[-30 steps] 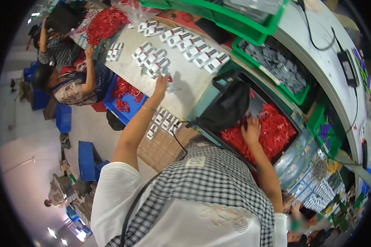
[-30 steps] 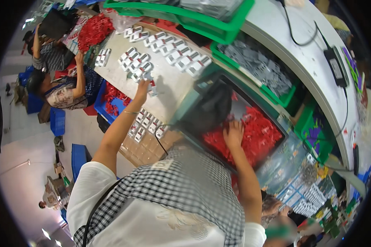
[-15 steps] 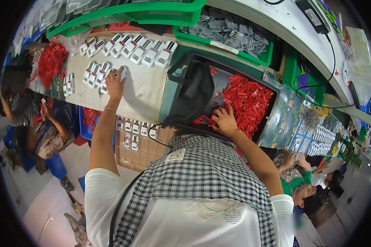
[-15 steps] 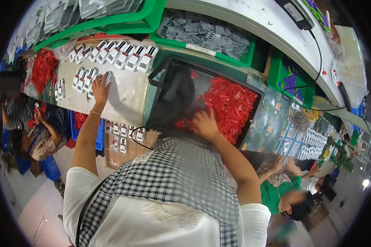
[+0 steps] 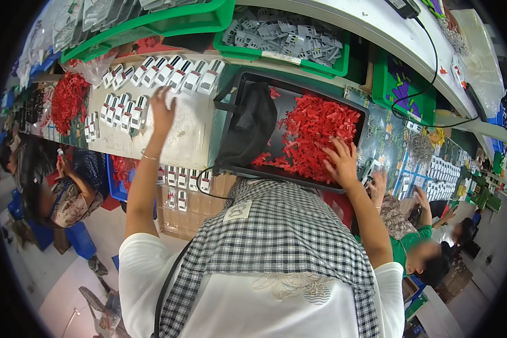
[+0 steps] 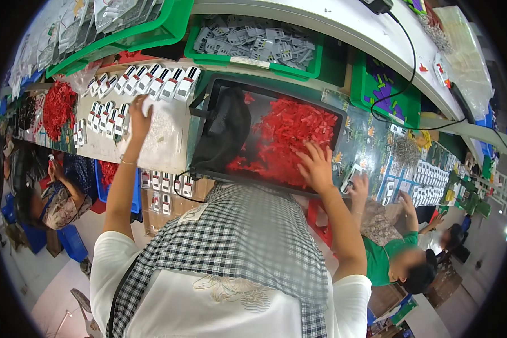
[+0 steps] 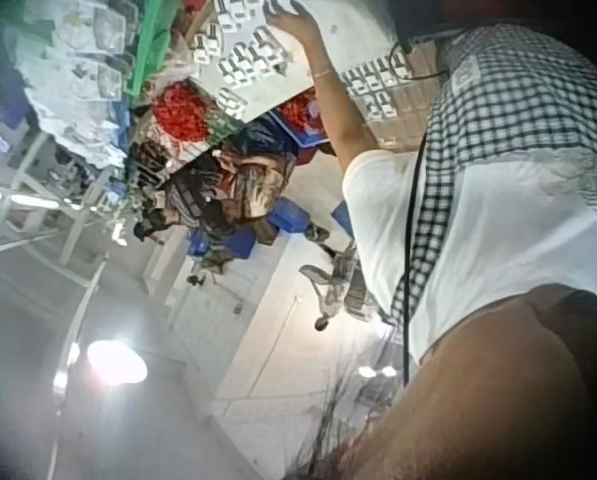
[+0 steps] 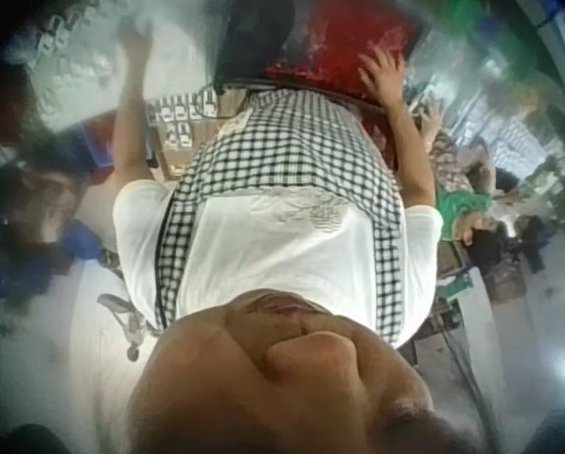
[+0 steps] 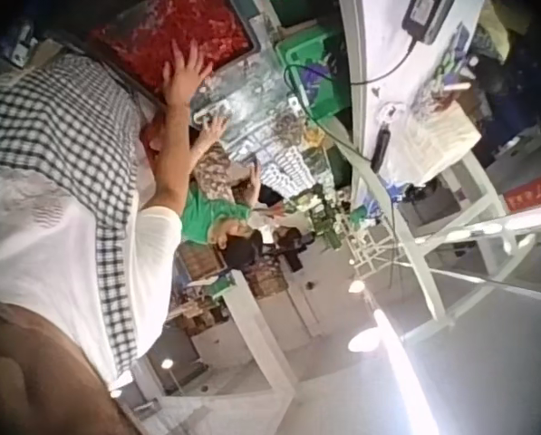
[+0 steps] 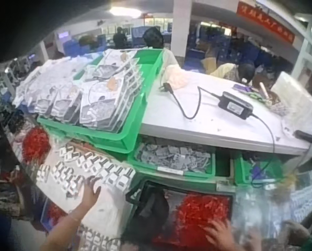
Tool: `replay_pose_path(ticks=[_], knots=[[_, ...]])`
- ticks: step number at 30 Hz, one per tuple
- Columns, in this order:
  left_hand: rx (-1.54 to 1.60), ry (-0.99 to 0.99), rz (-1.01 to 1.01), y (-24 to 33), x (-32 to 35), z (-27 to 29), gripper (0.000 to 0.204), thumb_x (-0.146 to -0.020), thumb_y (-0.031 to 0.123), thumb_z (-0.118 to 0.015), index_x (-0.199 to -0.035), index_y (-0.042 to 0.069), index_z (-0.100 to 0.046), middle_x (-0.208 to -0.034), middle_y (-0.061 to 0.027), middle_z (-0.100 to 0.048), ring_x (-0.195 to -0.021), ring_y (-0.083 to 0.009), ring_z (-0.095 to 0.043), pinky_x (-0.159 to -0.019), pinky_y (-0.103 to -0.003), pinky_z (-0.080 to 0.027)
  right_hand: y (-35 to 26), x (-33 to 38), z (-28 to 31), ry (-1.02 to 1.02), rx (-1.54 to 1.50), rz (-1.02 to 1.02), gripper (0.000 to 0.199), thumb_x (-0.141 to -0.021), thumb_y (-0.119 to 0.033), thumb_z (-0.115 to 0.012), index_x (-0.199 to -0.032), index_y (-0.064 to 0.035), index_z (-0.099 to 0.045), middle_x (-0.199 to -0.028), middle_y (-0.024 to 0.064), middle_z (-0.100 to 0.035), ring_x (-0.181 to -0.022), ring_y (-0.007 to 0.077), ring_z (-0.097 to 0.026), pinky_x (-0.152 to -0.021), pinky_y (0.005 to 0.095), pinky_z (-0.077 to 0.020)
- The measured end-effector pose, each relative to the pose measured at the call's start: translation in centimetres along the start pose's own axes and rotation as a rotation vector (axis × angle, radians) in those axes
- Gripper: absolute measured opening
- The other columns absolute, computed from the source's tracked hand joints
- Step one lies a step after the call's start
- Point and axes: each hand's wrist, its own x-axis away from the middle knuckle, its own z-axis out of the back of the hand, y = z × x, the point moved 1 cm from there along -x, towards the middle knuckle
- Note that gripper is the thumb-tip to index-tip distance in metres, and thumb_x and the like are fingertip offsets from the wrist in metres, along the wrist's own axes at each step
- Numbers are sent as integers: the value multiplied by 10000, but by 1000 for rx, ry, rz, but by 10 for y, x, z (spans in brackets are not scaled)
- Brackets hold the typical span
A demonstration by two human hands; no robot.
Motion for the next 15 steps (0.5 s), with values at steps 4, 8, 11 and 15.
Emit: replay_pose_path(ticks=[4,8,11,15], knots=[[214,-145,-156,125,16,6,409,-786,28,-612,-1183,99,-545,-1271,-156,-448,-1180,-352,-393,-1005,-421,-331,23,38,6,283,-157,-214,361,-770,-75,-635,-1125,-116,-582,-1334,134,-425,-1220,327,-413,-1021,453,-301],[354,-223,-299,219,35,2,321,-777,21,-605,-1091,77,-577,-1216,-145,-480,-1132,-352,-437,-971,-415,-355,75,103,-16,648,-122,-572,397,-784,-37,-615,-1169,-22,-516,-1272,228,-417,-1199,385,-400,-1006,437,-323],[416,-301,-365,268,49,-5,307,-775,23,-603,-1077,73,-580,-1210,-143,-483,-1120,-355,-440,-965,-419,-361,114,144,-53,692,-40,-840,576,-743,-134,-698,-1247,-17,-445,-1263,246,-402,-1221,400,-363,-1015,449,-308],[519,-402,-443,324,62,-19,312,-768,20,-616,-1073,76,-581,-1188,-136,-493,-1105,-337,-460,-926,-402,-398,137,167,-101,299,16,-1198,774,-608,-241,-816,-1236,18,-444,-1158,243,-495,-1065,371,-503,-914,435,-410]])
